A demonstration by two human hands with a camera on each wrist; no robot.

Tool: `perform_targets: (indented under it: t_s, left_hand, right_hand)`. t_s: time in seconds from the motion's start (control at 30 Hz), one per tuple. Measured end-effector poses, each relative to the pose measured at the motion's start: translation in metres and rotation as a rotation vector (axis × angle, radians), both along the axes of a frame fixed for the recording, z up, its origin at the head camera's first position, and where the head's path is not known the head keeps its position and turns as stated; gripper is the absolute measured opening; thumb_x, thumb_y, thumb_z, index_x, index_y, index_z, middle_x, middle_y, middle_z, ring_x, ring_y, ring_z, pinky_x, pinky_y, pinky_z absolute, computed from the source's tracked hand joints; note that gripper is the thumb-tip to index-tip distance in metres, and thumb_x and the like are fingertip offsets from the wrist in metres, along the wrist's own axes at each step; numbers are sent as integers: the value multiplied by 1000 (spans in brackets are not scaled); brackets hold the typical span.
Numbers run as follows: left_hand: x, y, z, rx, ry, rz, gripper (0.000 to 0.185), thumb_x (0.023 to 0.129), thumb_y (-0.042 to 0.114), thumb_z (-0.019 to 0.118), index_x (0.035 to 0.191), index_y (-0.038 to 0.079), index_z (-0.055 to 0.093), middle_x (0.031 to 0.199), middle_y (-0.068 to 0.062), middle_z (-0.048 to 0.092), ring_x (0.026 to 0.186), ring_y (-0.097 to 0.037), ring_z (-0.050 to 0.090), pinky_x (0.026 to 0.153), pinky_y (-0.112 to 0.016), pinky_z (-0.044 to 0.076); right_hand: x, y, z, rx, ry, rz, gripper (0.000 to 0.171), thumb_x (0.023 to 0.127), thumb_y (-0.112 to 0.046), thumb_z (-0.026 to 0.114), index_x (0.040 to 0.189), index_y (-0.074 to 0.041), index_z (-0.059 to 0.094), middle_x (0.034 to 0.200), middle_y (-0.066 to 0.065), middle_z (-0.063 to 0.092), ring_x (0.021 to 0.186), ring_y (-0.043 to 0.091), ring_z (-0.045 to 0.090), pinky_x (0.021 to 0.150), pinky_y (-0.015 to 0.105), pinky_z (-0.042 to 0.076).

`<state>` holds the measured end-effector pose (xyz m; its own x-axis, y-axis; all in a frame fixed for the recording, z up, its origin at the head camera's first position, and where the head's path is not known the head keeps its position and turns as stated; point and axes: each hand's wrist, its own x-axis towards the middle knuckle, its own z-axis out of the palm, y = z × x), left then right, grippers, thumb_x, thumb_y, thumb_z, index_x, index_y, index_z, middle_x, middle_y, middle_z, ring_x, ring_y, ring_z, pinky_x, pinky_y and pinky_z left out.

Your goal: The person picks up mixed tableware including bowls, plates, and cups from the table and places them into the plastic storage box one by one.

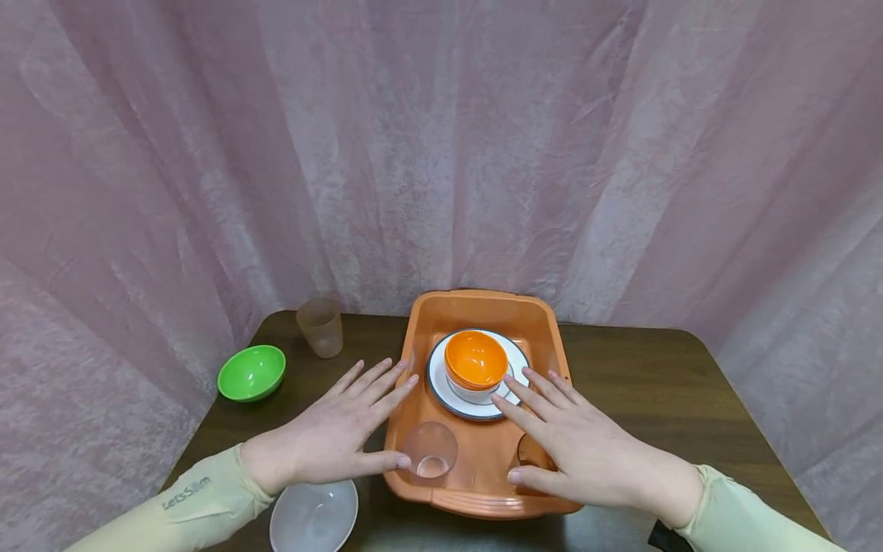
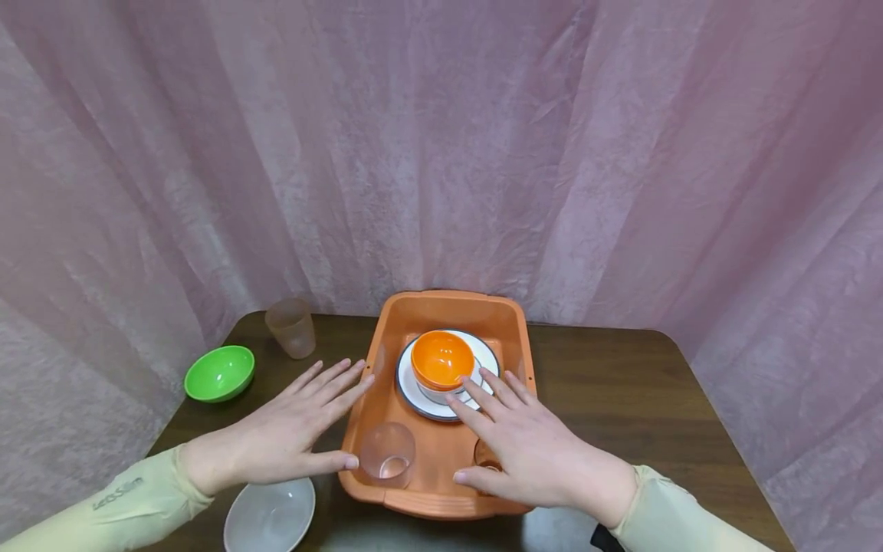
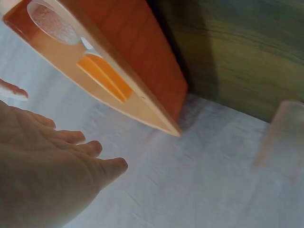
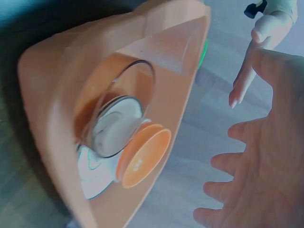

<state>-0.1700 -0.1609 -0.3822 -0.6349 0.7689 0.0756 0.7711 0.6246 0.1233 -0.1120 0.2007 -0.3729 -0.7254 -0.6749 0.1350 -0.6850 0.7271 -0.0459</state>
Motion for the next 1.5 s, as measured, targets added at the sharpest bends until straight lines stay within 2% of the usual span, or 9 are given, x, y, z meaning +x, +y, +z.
perform_targets:
  t_s: [0.2,0.4,0.57,0.83,1.03,1.2,1.4,1.5]
  left_hand:
    - [-6,-22,2,27,-2,87,96,94,75,50,165,18,22,171,-5,12,156,-27,9,123,-56,6]
    - [-7,-39,3,17,18,137,94,95,75,47,164,15,25,170,-7,14,156,-29,11,124,-52,4]
    - [-7,-46,5,15,17,163,92,96,73,47,164,15,24,170,-8,14,156,-30,13,123,-55,6]
    - [-11,-58,4,23,-22,228,89,99,70,46,165,16,21,170,-9,13,156,-33,11,123,-55,3]
    - [-15,-71,3,36,-62,289,88,100,68,46,165,15,20,170,-12,15,156,-36,10,121,-61,7]
    - [-19,-83,1,50,-87,341,86,101,66,47,165,14,21,169,-16,15,155,-40,11,119,-65,8]
    - [-27,-98,-2,61,-124,401,85,103,62,48,165,13,17,168,-22,15,153,-46,11,117,-68,5]
    - [-33,-105,-5,60,-130,429,86,103,61,47,165,10,19,167,-25,16,152,-49,13,115,-72,8]
  right_hand:
    - [-13,-21,7,26,-41,44,84,99,-71,46,163,-19,29,167,13,25,155,35,11,123,57,12]
    - [-29,-42,12,55,-84,77,86,99,-74,37,166,-23,18,170,11,15,156,32,2,123,54,5]
    - [-40,-54,14,72,-86,96,85,100,-73,35,165,-21,20,170,13,14,155,37,4,123,56,8]
    - [-51,-71,19,88,-98,100,85,99,-75,35,166,-25,19,170,10,15,155,36,4,123,57,9]
    - [-55,-84,19,115,-94,119,85,98,-76,32,166,-25,19,171,6,11,156,34,4,123,56,10]
    - [-58,-95,19,122,-101,140,86,98,-77,31,166,-26,20,171,7,12,156,31,-1,123,56,11]
    - [-66,-109,19,150,-111,158,85,99,-76,31,166,-26,17,171,7,11,157,30,-2,124,53,7]
    - [-69,-118,19,161,-90,170,85,99,-76,32,166,-25,19,171,8,12,156,32,2,124,52,5]
